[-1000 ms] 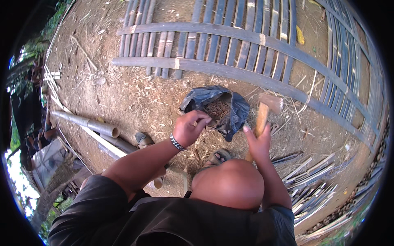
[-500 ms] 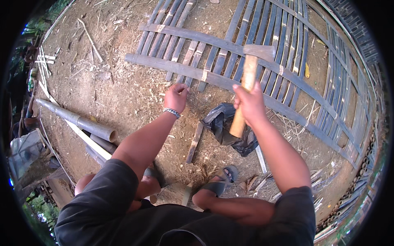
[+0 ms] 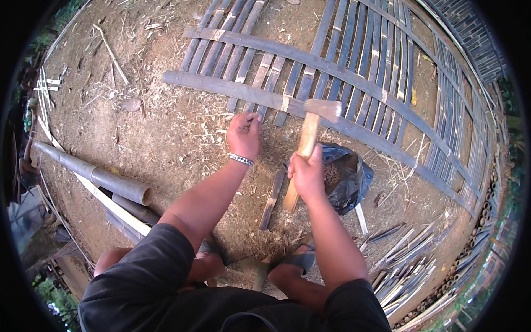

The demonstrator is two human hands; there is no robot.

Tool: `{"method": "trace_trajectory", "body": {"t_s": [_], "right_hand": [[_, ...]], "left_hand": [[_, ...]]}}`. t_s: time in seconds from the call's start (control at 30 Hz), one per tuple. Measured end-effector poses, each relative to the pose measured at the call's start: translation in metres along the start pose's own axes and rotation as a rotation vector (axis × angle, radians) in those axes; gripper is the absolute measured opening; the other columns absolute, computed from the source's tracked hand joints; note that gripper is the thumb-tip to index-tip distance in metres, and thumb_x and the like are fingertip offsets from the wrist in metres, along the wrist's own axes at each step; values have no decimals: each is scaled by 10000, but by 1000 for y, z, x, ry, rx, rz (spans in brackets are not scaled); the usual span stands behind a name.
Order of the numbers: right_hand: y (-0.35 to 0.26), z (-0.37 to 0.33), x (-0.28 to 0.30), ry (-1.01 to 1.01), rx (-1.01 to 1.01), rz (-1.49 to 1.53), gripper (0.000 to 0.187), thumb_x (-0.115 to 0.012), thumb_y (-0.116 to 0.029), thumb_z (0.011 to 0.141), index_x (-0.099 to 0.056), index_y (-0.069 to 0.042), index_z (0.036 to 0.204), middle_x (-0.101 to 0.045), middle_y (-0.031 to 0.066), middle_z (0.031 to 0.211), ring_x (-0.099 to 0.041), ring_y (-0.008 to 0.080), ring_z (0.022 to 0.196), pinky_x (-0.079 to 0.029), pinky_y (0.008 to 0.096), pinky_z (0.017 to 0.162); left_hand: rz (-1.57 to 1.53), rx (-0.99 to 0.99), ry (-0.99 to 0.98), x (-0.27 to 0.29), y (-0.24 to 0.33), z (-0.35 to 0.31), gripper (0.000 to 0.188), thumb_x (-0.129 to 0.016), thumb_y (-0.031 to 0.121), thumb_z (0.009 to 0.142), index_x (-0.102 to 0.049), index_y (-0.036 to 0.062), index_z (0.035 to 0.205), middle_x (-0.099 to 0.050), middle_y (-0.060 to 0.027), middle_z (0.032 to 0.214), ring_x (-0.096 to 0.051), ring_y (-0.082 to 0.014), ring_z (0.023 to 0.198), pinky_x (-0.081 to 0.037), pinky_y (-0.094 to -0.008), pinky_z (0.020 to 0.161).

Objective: The person is assembling a bamboo structure by hand, using a hammer to drive small wooden pegs or wedges into pre-cut slots in the bamboo slats to secure them to the frame.

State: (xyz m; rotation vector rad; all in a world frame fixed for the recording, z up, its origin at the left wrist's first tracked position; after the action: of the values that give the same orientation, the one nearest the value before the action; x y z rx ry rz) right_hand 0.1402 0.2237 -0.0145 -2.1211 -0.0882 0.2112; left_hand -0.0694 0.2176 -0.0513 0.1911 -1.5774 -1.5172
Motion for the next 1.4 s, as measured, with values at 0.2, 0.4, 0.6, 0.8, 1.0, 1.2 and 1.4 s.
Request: {"method": "trace_trajectory", "body": {"t_s": [0.2, 0.4, 0.6, 0.8, 1.0, 1.2, 1.4], "right_hand": [[24, -5, -32, -40, -69, -172, 231, -554, -22, 970, -385, -57, 1123, -594, 64, 897, -587, 118, 645, -498, 296, 536], [29, -16, -40, -45, 0, -259, 210, -588, -102, 989, -425, -62, 1115, -601, 68, 853, -602, 125, 644, -488, 317, 552], [40, -7, -32, 6, 0, -531, 307, -598, -176, 993, -456, -36, 1226, -643, 187, 900, -668, 335, 759, -516, 470, 693], [12, 7, -47, -12, 103, -720, 455, -577, -197, 1018, -421, -14, 1405, -667, 314, 1151, -626, 535, 1076, -500, 564, 887], [-15, 22, -58, -40, 390, -964, 518, -541, -178, 1042, -365, 29, 1483, -597, 340, 1306, -614, 528, 1141, -498, 561, 949], [-42, 17, -69, 69, 669, -878, 509, -556, -179, 1040, -398, 36, 1473, -638, 348, 1186, -635, 511, 1099, -499, 537, 955], [-49, 31, -65, -3, 453, -1038, 531, -541, -168, 1036, -369, 48, 1489, -608, 346, 1283, -614, 526, 1148, -512, 551, 950]], "left_hand": [[87, -357, -21, -22, 12, 50, 90, -798, 186, 859, -749, 122, 901, -756, -40, 957, -647, -246, 1002, -391, -422, 949], [138, -380, 5, -33, 7, 54, 94, -781, 205, 874, -739, 127, 906, -740, -25, 997, -620, -257, 1053, -369, -439, 971], [171, -399, 54, -32, 8, 52, 110, -803, 187, 839, -736, 124, 900, -715, -8, 1015, -602, -264, 1061, -373, -437, 962], [144, -400, 57, -31, 9, 52, 111, -809, 156, 810, -742, 132, 895, -715, 8, 1022, -604, -257, 1077, -377, -434, 961], [177, -391, 66, -32, 7, 53, 102, -790, 175, 816, -737, 167, 903, -702, 30, 986, -606, -239, 1085, -374, -440, 957], [139, -389, 66, -32, 10, 54, 90, -787, 185, 822, -737, 161, 894, -702, 31, 987, -605, -235, 1068, -372, -438, 961], [141, -369, 60, -30, 10, 53, 104, -808, 153, 795, -750, 145, 880, -718, 16, 981, -612, -251, 1073, -381, -437, 957]]}}
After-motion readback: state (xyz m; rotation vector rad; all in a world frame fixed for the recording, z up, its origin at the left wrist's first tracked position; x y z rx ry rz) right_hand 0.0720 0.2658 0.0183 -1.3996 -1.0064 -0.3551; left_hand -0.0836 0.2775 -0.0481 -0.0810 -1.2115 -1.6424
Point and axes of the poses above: each hand's wrist, its own z-axis towards the middle knuckle, its own x-axis out of the back of the hand, y = z × x, the point moved 6 cm from there along z, towards the middle knuckle
